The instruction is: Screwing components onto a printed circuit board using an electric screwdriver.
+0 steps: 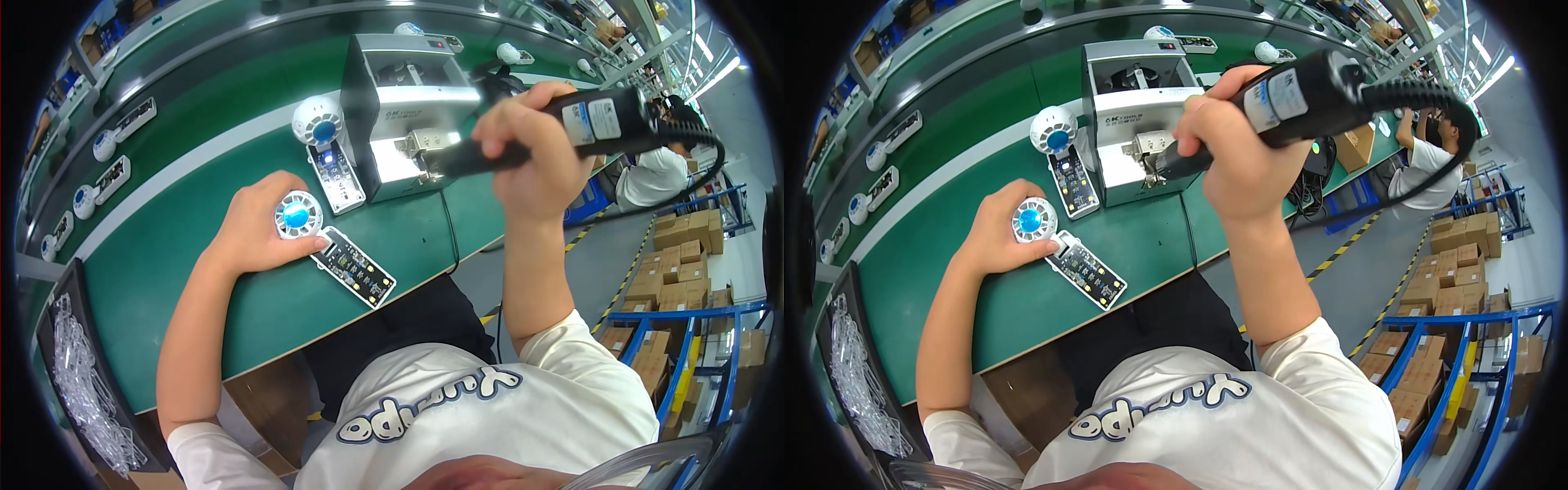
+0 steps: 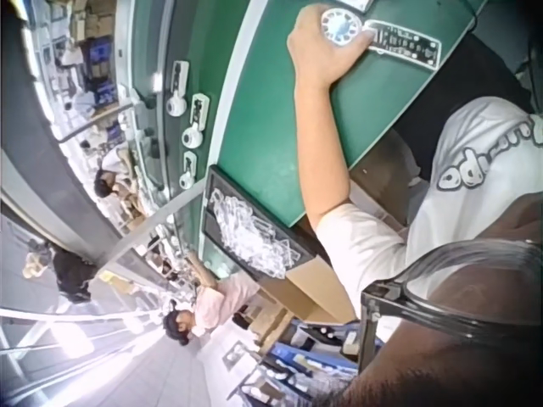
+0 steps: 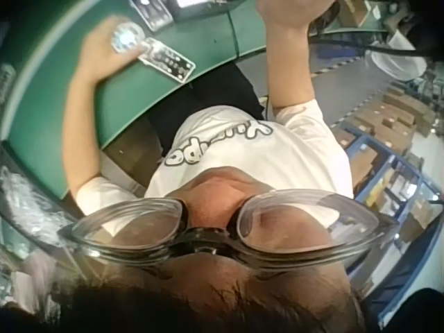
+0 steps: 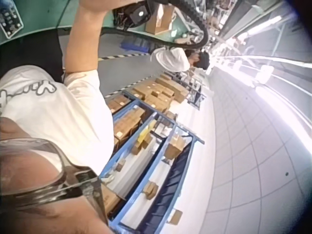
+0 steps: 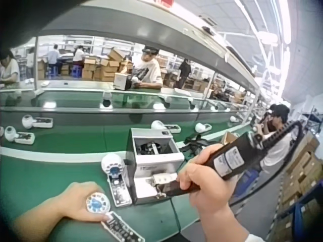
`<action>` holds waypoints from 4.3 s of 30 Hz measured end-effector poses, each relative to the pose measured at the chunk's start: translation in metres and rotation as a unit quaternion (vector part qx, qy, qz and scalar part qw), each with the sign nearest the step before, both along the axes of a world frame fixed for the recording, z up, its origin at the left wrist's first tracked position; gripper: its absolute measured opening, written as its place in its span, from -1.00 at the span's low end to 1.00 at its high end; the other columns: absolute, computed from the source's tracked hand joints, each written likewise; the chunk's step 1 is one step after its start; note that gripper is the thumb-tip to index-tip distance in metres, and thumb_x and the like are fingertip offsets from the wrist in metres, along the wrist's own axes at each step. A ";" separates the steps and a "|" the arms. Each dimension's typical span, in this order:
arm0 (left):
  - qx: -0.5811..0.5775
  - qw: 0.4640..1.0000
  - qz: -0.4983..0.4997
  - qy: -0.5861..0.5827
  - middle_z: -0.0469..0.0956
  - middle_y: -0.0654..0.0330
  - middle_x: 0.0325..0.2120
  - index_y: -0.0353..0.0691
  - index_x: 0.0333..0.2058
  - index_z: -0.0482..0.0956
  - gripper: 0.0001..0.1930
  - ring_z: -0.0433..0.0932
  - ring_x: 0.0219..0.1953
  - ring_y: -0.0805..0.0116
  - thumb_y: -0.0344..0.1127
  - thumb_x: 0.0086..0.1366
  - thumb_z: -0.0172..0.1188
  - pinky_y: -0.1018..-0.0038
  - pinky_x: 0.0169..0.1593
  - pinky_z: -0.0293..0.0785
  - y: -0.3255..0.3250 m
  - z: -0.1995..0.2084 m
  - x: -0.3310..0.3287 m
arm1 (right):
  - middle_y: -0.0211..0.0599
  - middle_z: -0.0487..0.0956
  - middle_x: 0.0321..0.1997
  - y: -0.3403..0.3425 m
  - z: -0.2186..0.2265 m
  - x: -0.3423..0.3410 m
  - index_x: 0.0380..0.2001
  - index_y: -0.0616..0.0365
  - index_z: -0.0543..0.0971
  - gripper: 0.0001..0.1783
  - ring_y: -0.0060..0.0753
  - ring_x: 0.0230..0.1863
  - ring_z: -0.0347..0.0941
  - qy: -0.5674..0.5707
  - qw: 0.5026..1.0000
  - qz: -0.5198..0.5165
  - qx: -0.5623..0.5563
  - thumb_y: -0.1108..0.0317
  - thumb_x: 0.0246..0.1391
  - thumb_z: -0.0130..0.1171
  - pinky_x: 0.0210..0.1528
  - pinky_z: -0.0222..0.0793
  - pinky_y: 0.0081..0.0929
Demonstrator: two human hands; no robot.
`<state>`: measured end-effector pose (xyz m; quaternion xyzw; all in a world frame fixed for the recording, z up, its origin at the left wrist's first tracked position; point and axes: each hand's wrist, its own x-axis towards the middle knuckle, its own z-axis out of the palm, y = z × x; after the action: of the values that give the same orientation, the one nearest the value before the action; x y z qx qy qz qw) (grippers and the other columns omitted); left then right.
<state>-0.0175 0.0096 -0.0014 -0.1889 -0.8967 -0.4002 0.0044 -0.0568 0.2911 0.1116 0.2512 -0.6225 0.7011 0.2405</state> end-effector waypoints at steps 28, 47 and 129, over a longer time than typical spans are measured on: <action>0.034 0.993 -0.046 0.108 0.55 0.07 -0.31 -0.26 -0.14 0.51 -0.46 0.58 -0.30 0.07 -0.09 -0.05 0.45 0.31 -0.23 0.49 -0.007 -0.028 -0.008 | -0.29 0.40 -0.51 -0.048 -0.045 0.044 -0.04 0.24 0.37 -0.61 -0.39 -0.58 0.32 -0.076 0.956 0.283 -0.003 0.43 0.00 0.01 -0.35 0.36 -0.25; 0.031 0.996 -0.045 0.069 0.57 0.06 -0.33 -0.28 -0.22 0.56 -0.50 0.61 -0.33 0.06 -0.11 -0.10 0.47 0.31 -0.25 0.52 0.004 -0.010 -0.007 | -0.30 0.39 -0.56 0.008 -0.016 0.007 -0.15 0.22 0.46 -0.71 -0.38 -0.63 0.30 0.048 0.997 0.043 -0.048 0.43 0.00 0.02 -0.38 0.34 -0.23; 0.023 0.993 -0.047 0.108 0.58 0.00 -0.27 -0.29 -0.16 0.54 -0.44 0.57 -0.23 0.00 -0.03 -0.05 0.43 0.27 -0.16 0.49 -0.005 -0.024 -0.004 | -0.31 0.41 -0.48 -0.058 -0.042 0.064 0.01 0.21 0.36 -0.60 -0.42 -0.57 0.35 -0.089 0.942 0.324 -0.004 0.41 0.05 0.00 -0.31 0.35 -0.25</action>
<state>-0.0214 0.0050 -0.0252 -0.2725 -0.8718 -0.3977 0.0867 0.0073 0.2332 0.0695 0.3753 -0.5235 0.7629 -0.0552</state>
